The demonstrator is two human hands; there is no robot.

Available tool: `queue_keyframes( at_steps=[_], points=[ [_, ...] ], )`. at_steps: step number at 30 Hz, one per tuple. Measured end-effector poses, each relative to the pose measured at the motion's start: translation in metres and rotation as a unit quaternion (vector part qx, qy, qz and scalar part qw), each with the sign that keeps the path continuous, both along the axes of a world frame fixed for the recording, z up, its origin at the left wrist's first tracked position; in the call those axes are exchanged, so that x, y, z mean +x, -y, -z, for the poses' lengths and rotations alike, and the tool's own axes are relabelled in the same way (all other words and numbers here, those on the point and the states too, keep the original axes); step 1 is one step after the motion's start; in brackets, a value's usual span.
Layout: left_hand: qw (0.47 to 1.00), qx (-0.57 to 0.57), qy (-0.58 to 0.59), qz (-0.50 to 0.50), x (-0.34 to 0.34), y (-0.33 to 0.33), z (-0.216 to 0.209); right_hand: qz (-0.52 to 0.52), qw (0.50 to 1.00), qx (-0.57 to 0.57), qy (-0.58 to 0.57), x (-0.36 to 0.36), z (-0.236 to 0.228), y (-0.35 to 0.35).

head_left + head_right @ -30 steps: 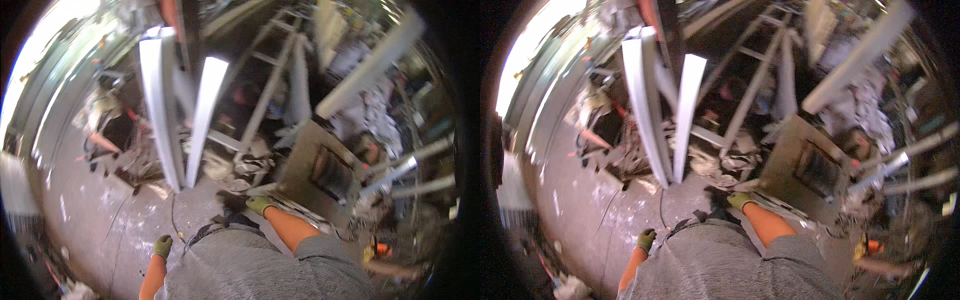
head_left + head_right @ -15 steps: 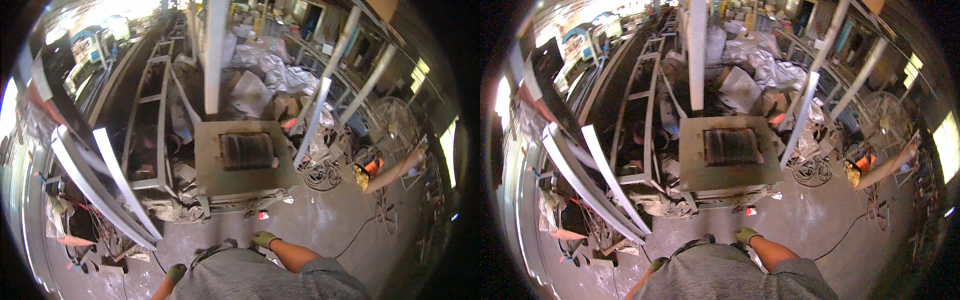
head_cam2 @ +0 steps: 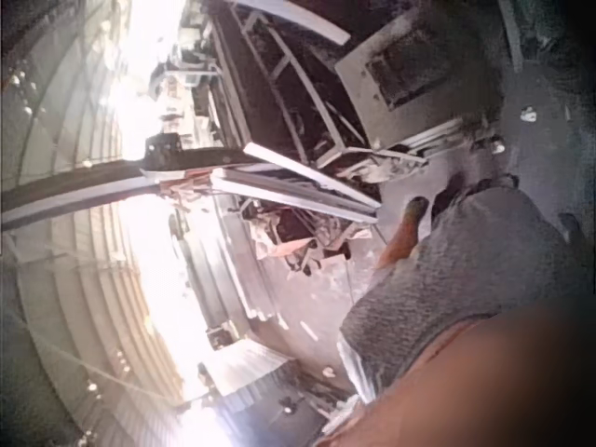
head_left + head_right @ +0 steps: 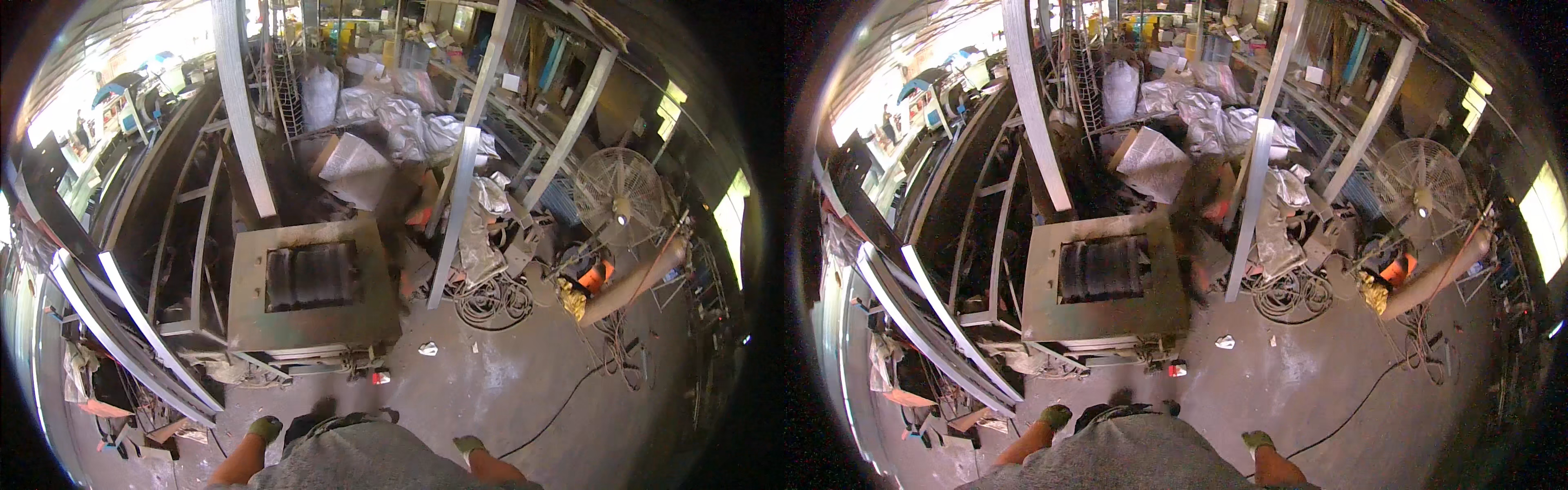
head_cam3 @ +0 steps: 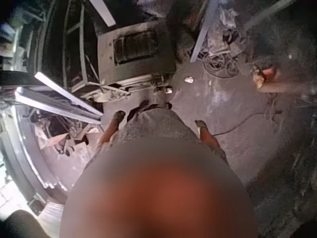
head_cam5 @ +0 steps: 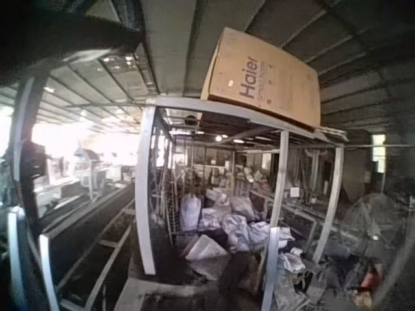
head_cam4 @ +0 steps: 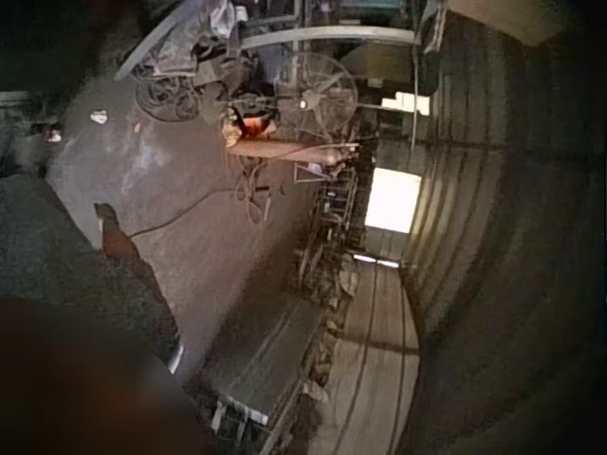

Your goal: The person feeds long metal strips into a roller machine one at a time, then stacks the processed strips on a nearby rack. The person repeats this cycle throughout the clip, handling each strip with gloved hands.

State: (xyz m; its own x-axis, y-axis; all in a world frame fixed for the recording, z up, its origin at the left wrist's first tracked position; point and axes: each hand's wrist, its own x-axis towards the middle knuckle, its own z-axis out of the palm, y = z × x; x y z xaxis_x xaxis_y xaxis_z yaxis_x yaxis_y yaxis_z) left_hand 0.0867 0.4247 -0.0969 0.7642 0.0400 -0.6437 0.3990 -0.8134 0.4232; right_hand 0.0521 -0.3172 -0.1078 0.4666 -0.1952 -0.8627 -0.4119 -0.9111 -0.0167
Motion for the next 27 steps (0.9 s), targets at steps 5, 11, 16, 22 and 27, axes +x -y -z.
queue_keyframes(
  at_steps=[5,11,16,22,27],
  points=[
    [0.996,-0.012,-0.078,-0.047,0.015,0.043,0.000,0.006,0.997,-0.078,-0.001,0.003,0.046,0.060],
    [0.976,0.016,-0.131,0.173,0.075,0.069,0.036,-0.267,0.955,0.070,0.108,0.153,0.012,0.028],
    [0.993,-0.018,-0.105,0.044,0.138,0.094,0.040,0.097,0.945,0.111,0.293,0.313,-0.080,-0.019],
    [0.970,-0.098,-0.039,-0.218,0.169,0.141,0.022,0.111,0.932,0.053,0.342,0.490,-0.128,0.004],
    [0.961,-0.063,0.019,-0.270,0.112,0.200,0.018,0.155,0.900,0.110,0.393,0.660,-0.134,0.049]
  ],
)
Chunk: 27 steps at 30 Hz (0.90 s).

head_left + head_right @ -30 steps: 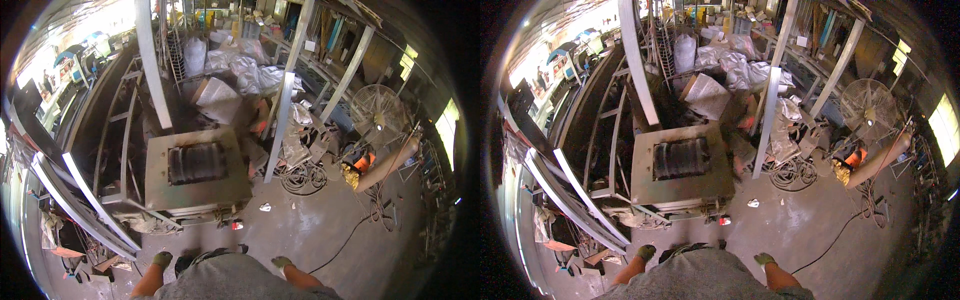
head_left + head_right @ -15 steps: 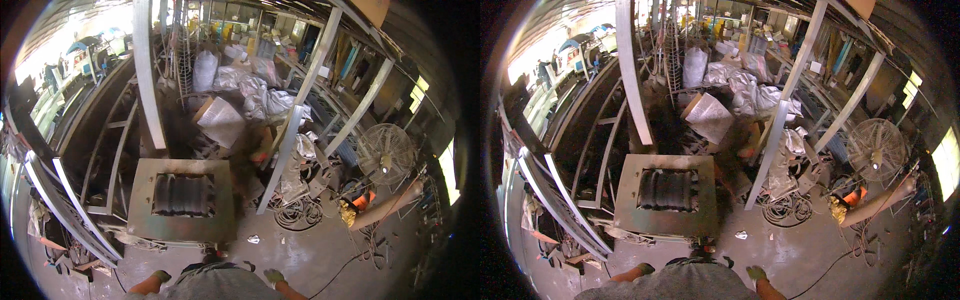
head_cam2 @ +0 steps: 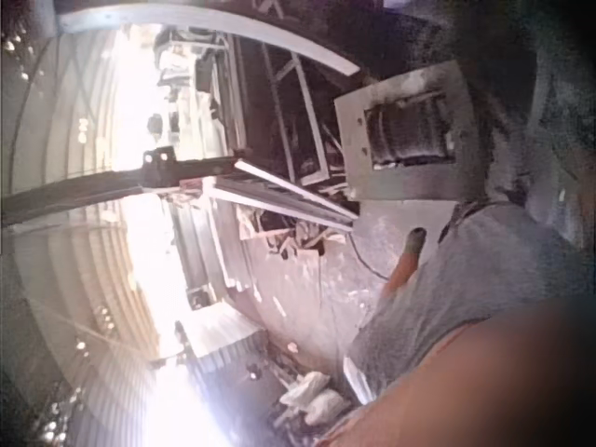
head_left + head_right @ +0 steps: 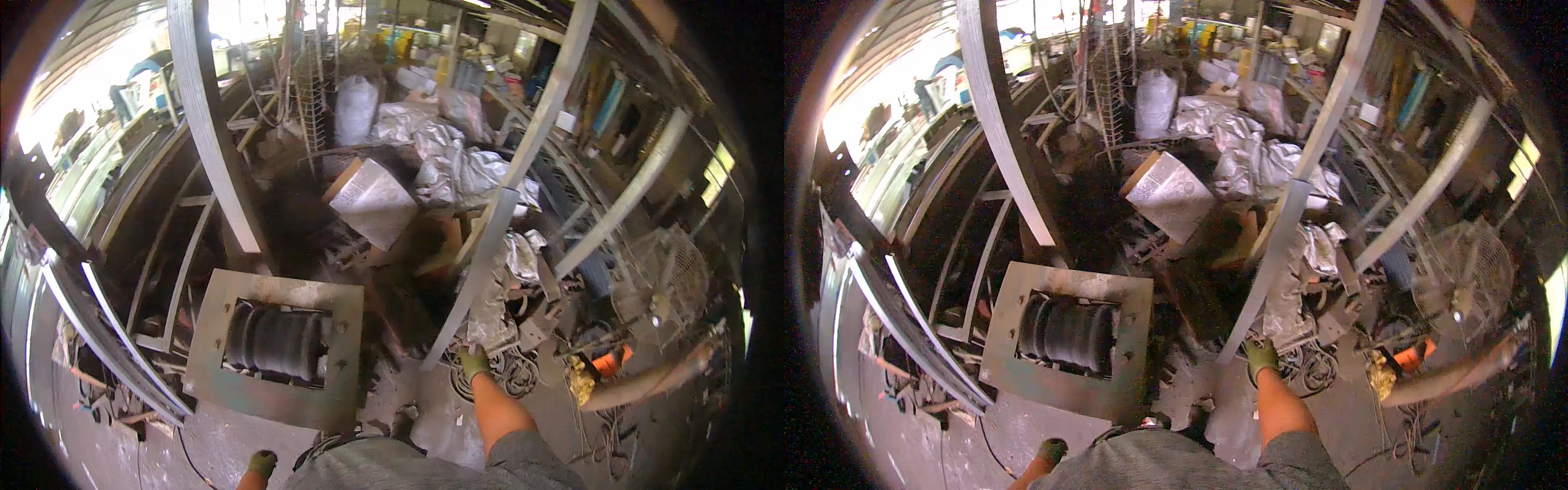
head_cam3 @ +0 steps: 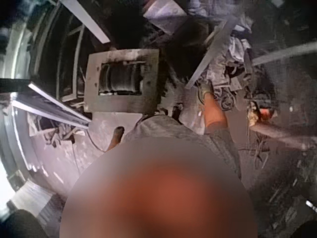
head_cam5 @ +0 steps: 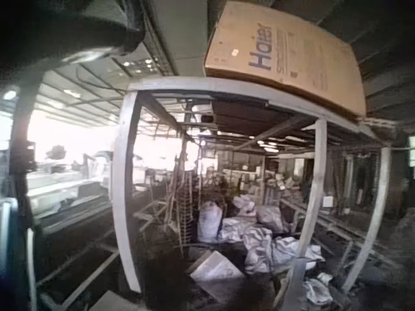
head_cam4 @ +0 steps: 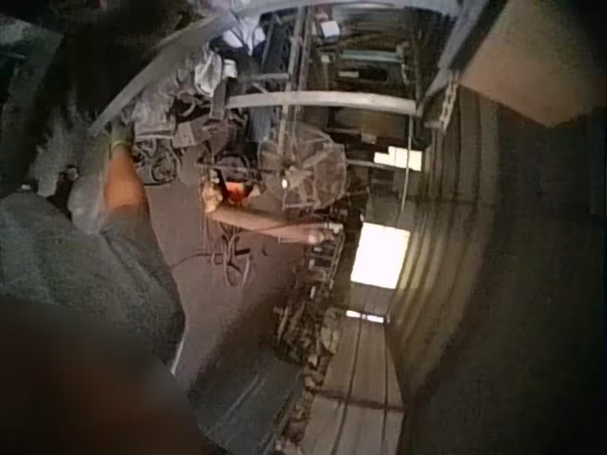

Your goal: The person feeds long metal strips into a roller machine one at a time, then stacks the processed strips on a nearby rack. The person repeats this cycle throughout the clip, handling each strip with gloved hands.

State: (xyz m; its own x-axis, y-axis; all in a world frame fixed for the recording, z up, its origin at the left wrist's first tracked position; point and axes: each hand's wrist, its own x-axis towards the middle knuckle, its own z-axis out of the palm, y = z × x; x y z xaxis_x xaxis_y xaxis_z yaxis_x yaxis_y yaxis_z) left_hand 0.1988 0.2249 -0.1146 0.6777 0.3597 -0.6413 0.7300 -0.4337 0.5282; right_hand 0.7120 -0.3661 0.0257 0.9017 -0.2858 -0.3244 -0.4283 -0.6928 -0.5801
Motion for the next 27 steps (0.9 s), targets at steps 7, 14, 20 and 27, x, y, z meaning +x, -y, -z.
queue_keyframes(
  at_steps=[7,14,20,27],
  points=[
    [0.984,0.021,-0.165,-0.067,-0.136,0.129,-0.067,-0.016,0.984,0.030,0.172,0.256,-0.013,0.036],
    [0.979,0.060,-0.195,-0.017,-0.176,0.247,-0.099,-0.142,0.950,0.018,0.278,0.457,-0.007,0.073],
    [0.930,0.077,-0.205,-0.294,-0.134,0.276,-0.120,-0.092,0.985,0.078,0.122,0.465,-0.032,0.078],
    [0.932,0.004,-0.152,-0.330,-0.096,0.300,-0.139,-0.120,0.936,0.254,0.212,0.292,-0.053,0.031]
  ],
)
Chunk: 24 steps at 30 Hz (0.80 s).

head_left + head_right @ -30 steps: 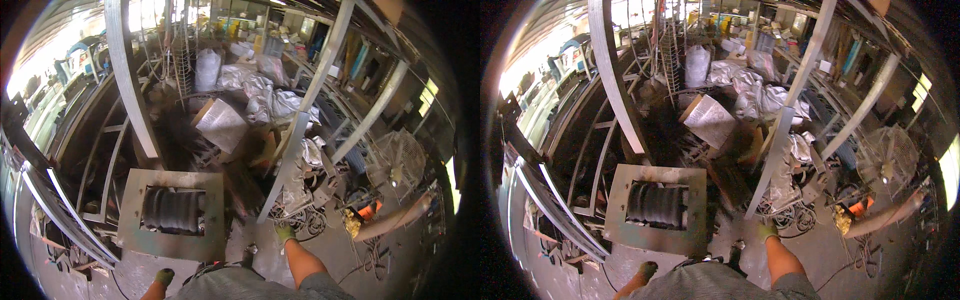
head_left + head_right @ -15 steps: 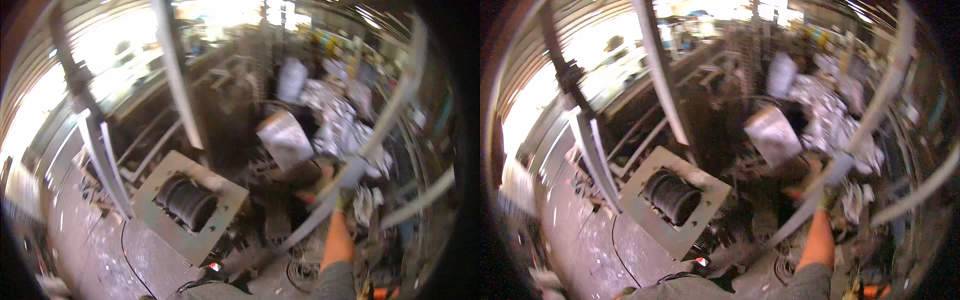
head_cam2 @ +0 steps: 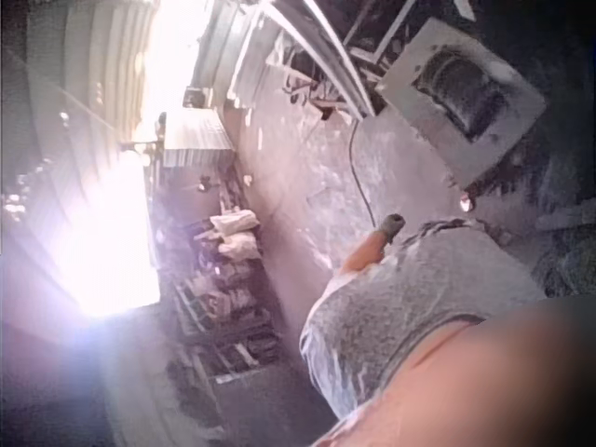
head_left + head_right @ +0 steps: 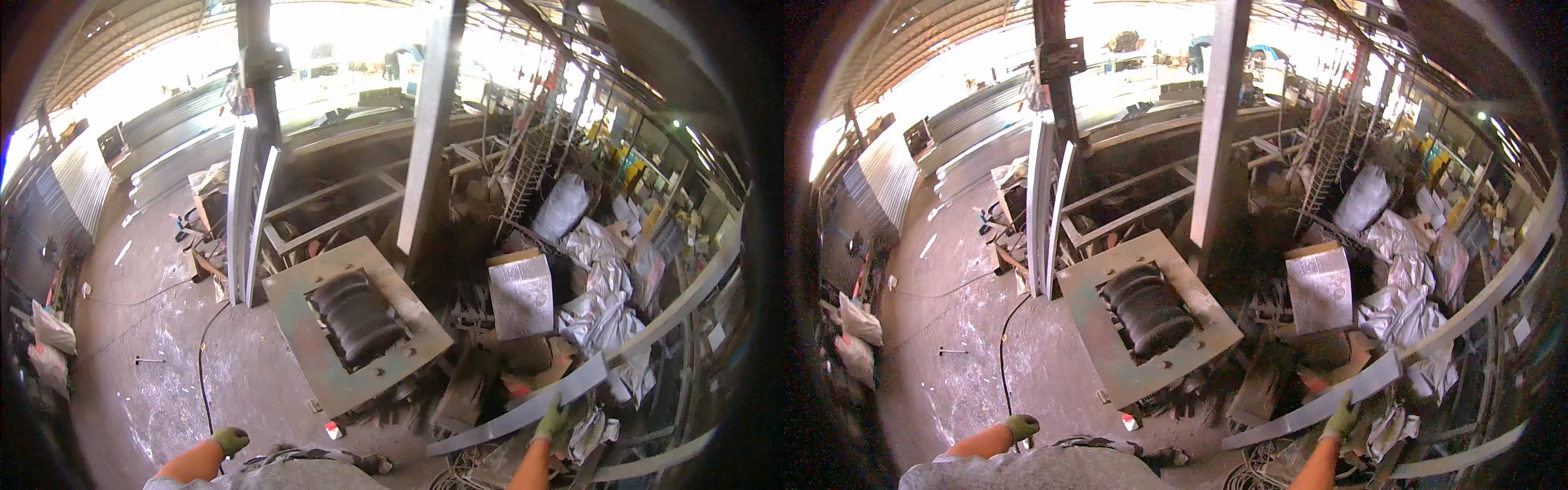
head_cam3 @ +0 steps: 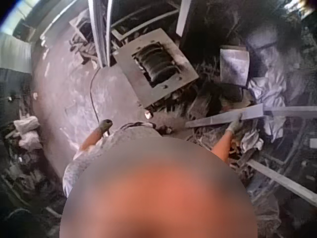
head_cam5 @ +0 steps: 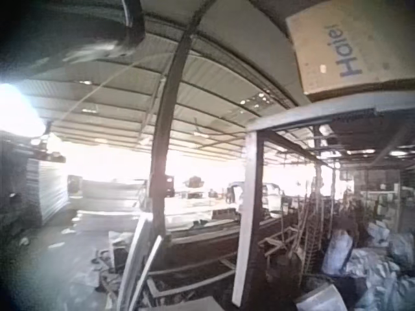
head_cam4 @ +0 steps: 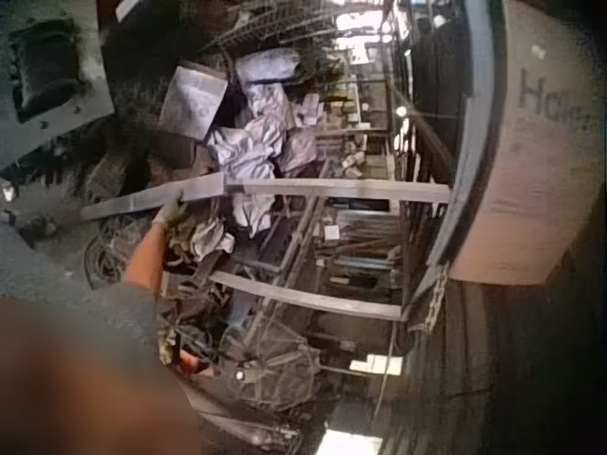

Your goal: The person feeds long metal strips into a roller machine one at a time, then stacks the processed strips on a nearby rack. The person repeats this cycle throughout the clip, handling each strip with gloved hands.

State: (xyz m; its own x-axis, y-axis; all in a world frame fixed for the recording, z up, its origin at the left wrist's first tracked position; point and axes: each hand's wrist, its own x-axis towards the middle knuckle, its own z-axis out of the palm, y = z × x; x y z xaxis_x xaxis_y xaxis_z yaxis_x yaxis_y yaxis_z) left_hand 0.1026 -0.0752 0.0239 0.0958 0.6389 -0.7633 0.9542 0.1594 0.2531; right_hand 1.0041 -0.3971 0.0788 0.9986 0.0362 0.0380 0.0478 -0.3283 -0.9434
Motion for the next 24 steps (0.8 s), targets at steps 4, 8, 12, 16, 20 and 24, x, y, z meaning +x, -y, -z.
queue_keyframes(
  at_steps=[4,8,12,16,20,24],
  points=[
    [0.994,0.029,0.079,0.071,-0.010,-0.001,0.024,0.056,0.996,-0.028,0.071,-0.121,-0.003,-0.045],
    [0.992,0.022,0.088,0.083,-0.038,-0.017,0.057,-0.136,0.976,-0.115,0.126,-0.231,-0.059,-0.068],
    [0.978,0.075,0.162,0.106,-0.064,-0.045,0.064,-0.195,0.951,-0.167,0.173,-0.354,-0.133,-0.094],
    [0.946,0.161,0.228,0.162,-0.071,-0.075,0.037,-0.211,0.954,-0.056,0.206,-0.457,-0.182,-0.158],
    [0.924,0.212,0.274,0.162,-0.091,-0.083,-0.002,-0.261,0.942,0.063,0.202,-0.537,-0.216,-0.234],
    [0.906,0.271,0.286,0.154,-0.133,-0.079,-0.018,-0.303,0.937,0.114,0.134,-0.586,-0.238,-0.301]
  ],
)
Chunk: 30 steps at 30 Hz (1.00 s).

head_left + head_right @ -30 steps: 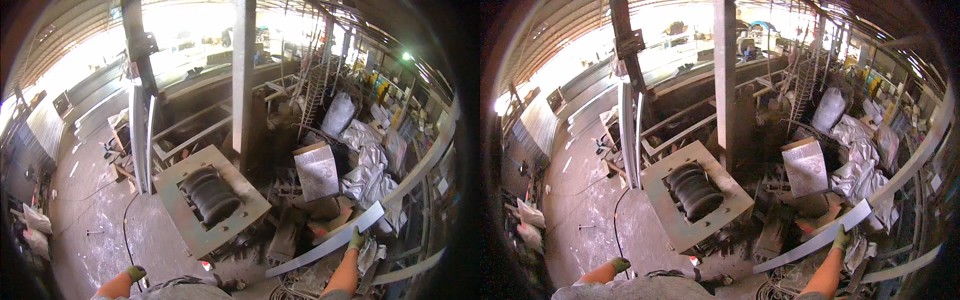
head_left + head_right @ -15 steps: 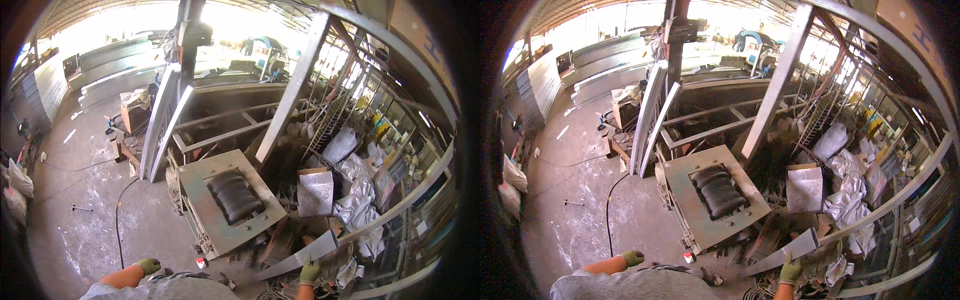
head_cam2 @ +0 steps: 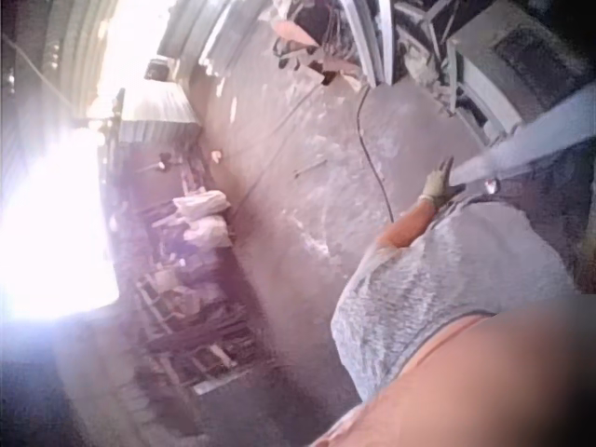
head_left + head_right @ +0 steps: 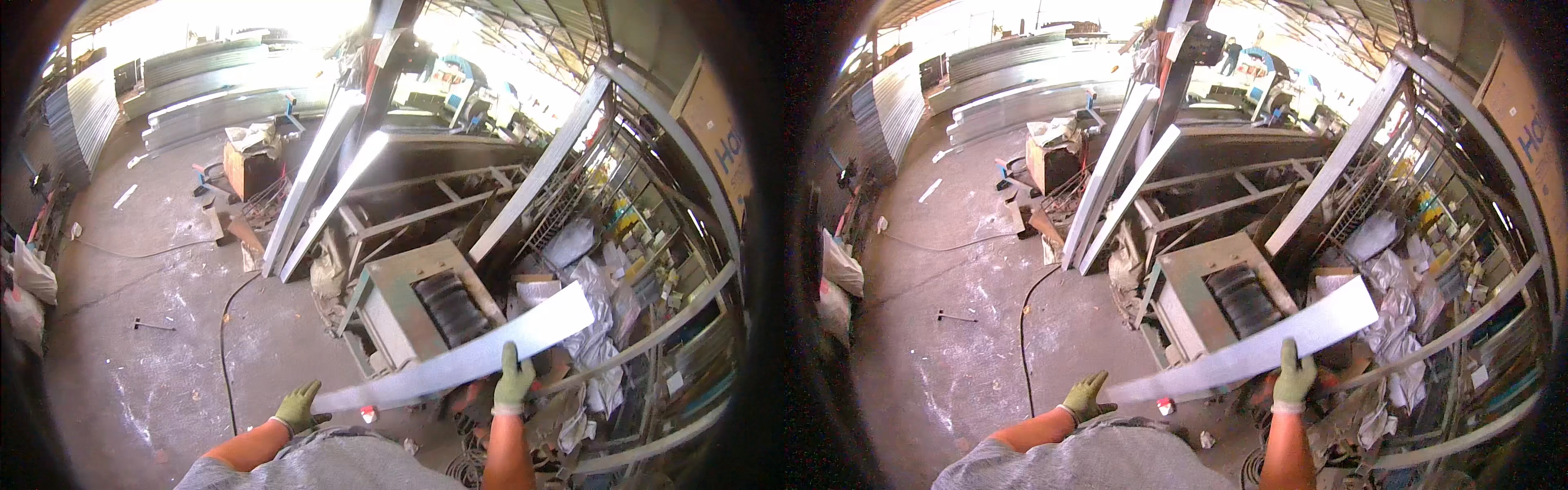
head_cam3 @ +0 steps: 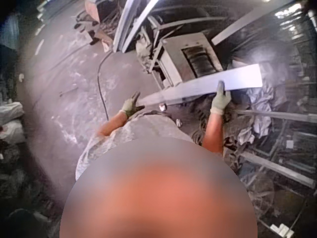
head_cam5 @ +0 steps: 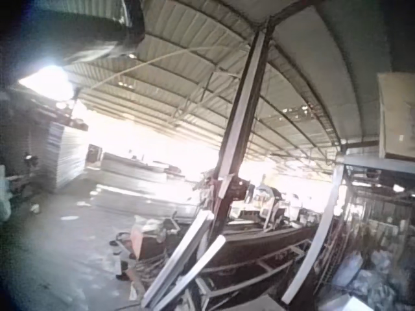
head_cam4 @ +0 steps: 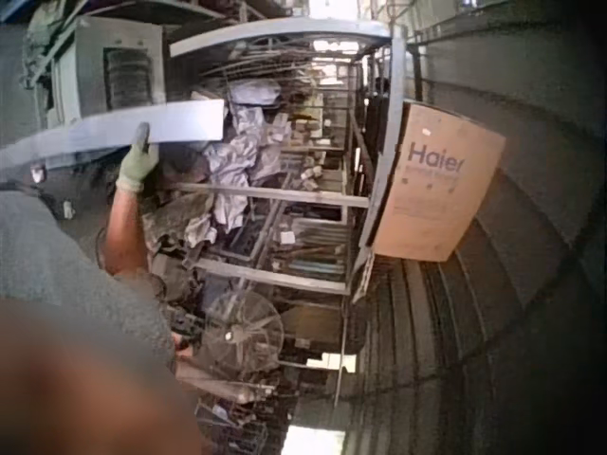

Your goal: The person feeds long metal strips into a roller machine one at a time, then stacks the processed strips on a nearby rack. The person repeats this cycle throughout the clip, handling each strip with gloved hands.

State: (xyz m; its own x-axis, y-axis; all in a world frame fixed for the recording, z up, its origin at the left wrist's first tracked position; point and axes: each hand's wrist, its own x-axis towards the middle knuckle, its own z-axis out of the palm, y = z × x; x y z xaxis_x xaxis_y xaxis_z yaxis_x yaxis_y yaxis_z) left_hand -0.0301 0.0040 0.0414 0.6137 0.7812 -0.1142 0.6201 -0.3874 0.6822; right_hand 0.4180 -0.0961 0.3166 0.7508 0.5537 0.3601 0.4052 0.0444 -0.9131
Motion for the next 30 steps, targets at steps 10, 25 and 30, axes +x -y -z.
queue_keyframes(
  at_steps=[10,25,30],
  points=[
    [0.958,0.239,-0.088,-0.134,-0.105,-0.023,-0.013,-0.027,0.966,0.066,-0.250,-0.012,0.020,-0.078],
    [0.993,0.096,-0.015,0.061,0.045,-0.088,-0.132,-0.123,0.930,0.008,-0.347,-0.037,0.124,-0.083],
    [0.987,0.075,-0.031,0.138,0.044,-0.115,-0.139,-0.061,0.895,0.090,-0.432,-0.086,0.144,-0.111]
  ],
)
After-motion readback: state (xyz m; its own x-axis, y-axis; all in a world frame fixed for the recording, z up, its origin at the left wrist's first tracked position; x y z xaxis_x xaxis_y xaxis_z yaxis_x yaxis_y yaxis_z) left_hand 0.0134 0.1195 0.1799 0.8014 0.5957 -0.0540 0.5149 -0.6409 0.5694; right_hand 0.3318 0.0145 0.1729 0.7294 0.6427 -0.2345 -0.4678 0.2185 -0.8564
